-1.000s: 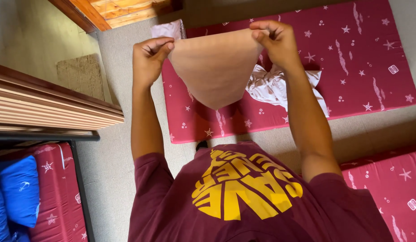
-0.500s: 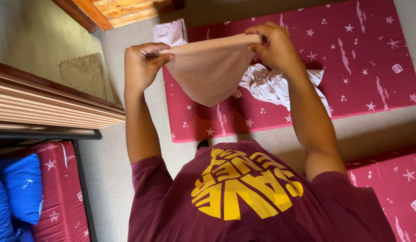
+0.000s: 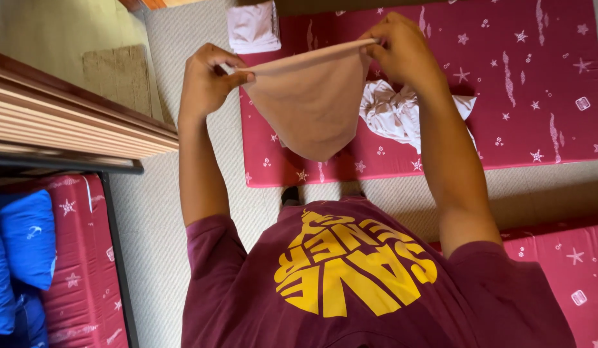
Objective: The person folds several light-colored towels by hand. They unfold each towel, fold it into a neat rectangle, and place it on a stack on a red patterned mat on the floor.
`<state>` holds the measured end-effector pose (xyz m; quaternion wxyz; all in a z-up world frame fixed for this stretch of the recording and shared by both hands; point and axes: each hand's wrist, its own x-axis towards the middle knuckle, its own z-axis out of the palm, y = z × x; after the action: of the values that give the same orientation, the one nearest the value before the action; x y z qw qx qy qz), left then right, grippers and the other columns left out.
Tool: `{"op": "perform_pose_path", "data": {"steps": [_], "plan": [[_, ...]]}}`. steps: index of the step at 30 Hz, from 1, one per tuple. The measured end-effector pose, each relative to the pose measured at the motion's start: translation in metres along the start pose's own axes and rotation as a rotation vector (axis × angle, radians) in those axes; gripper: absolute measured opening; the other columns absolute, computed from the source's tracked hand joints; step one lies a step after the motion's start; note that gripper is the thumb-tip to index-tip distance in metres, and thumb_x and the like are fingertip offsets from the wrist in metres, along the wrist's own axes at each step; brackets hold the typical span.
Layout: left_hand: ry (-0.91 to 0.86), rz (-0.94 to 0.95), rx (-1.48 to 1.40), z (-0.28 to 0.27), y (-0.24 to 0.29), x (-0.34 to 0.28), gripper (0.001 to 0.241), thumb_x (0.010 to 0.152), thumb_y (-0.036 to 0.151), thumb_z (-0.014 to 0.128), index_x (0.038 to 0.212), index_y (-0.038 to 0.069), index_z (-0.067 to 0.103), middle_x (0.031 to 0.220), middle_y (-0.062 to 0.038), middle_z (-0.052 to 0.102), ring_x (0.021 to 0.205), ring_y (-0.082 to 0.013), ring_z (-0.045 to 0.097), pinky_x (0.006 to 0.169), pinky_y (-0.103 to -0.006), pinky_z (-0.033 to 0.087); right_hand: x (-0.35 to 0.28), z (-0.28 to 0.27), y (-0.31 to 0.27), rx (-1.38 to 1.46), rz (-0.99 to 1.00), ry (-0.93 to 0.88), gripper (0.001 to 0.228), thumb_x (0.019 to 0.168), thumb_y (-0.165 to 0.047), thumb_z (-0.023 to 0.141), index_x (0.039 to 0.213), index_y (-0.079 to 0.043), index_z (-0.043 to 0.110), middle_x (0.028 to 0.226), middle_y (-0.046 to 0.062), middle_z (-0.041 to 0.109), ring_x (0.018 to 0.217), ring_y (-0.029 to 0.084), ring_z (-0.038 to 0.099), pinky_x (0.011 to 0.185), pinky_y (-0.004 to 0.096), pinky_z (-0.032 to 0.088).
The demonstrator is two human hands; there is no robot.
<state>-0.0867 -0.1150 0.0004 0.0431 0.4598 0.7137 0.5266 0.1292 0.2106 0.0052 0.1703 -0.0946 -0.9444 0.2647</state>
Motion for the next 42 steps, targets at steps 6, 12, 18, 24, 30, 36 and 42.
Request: {"op": "perform_pose_path", "data": {"steps": [6, 12, 18, 24, 30, 36, 42], "plan": [[-0.119, -0.399, -0.080, 0.016, -0.066, 0.009, 0.014, 0.085, -0.002, 0.088, 0.088, -0.002, 0.074, 0.069, -0.007, 0.069, 0.046, -0.0104, 0.059, 0.043, -0.0206, 0.049, 0.041, 0.063, 0.043, 0.374, 0.361, -0.310, 0.022, 0.092, 0.006, 0.061, 0.107, -0.004, 0.075, 0.079, 0.004, 0.070, 0.054, 0.009, 0.060, 0.045, 0.022, 0.045], [0.055, -0.376, 0.166, 0.045, -0.137, -0.024, 0.020, 0.077, 0.003, 0.088, 0.094, -0.001, 0.079, 0.075, -0.009, 0.077, 0.058, -0.0102, 0.065, 0.056, -0.0221, 0.057, 0.031, 0.153, 0.093, 0.443, 0.346, -0.215, 0.033, 0.087, 0.011, 0.061, 0.113, -0.002, 0.076, 0.088, 0.009, 0.075, 0.068, 0.012, 0.071, 0.059, 0.022, 0.058], [0.175, -0.382, 0.169, 0.097, -0.171, -0.090, 0.033, 0.088, 0.031, 0.084, 0.075, 0.003, 0.073, 0.069, -0.010, 0.071, 0.054, -0.0147, 0.055, 0.049, -0.0251, 0.046, -0.054, 0.236, 0.110, 0.539, 0.450, -0.110, 0.020, 0.099, -0.015, 0.077, 0.116, -0.007, 0.077, 0.095, 0.003, 0.058, 0.073, 0.010, 0.043, 0.066, 0.023, 0.038], [0.361, -0.920, -0.136, 0.207, -0.270, -0.245, 0.023, 0.081, 0.010, 0.090, 0.097, 0.008, 0.074, 0.091, -0.006, 0.072, 0.075, -0.0123, 0.069, 0.068, -0.0249, 0.055, -0.206, 0.392, 0.149, 0.679, 0.907, 0.174, 0.034, 0.095, 0.004, 0.074, 0.127, -0.007, 0.067, 0.092, -0.003, 0.048, 0.081, 0.007, 0.054, 0.077, 0.022, 0.053], [0.364, -1.401, -0.267, 0.302, -0.358, -0.437, 0.057, 0.077, 0.008, 0.092, 0.125, -0.005, 0.064, 0.106, -0.022, 0.067, 0.090, -0.0290, 0.074, 0.080, -0.0347, 0.064, -0.371, 0.519, 0.173, 0.495, 1.186, 0.178, 0.048, 0.092, 0.003, 0.082, 0.130, -0.001, 0.055, 0.107, 0.010, 0.051, 0.095, 0.019, 0.063, 0.085, 0.034, 0.059], [0.462, -1.666, -0.294, 0.326, -0.366, -0.515, 0.043, 0.077, 0.004, 0.090, 0.114, -0.005, 0.071, 0.096, -0.019, 0.065, 0.084, -0.0253, 0.075, 0.070, -0.0287, 0.069, -0.459, 0.569, 0.179, 0.568, 1.541, 0.034, 0.037, 0.087, -0.014, 0.089, 0.115, 0.000, 0.069, 0.104, 0.013, 0.063, 0.082, 0.020, 0.075, 0.068, 0.030, 0.067], [0.381, -1.851, -0.308, 0.328, -0.365, -0.569, 0.043, 0.082, 0.011, 0.087, 0.118, -0.006, 0.070, 0.093, -0.018, 0.070, 0.076, -0.0193, 0.074, 0.067, -0.0223, 0.065, -0.498, 0.574, 0.177, 0.565, 1.747, -0.062, 0.020, 0.084, -0.012, 0.084, 0.100, -0.002, 0.074, 0.084, 0.012, 0.069, 0.070, 0.022, 0.076, 0.059, 0.029, 0.066]]}}
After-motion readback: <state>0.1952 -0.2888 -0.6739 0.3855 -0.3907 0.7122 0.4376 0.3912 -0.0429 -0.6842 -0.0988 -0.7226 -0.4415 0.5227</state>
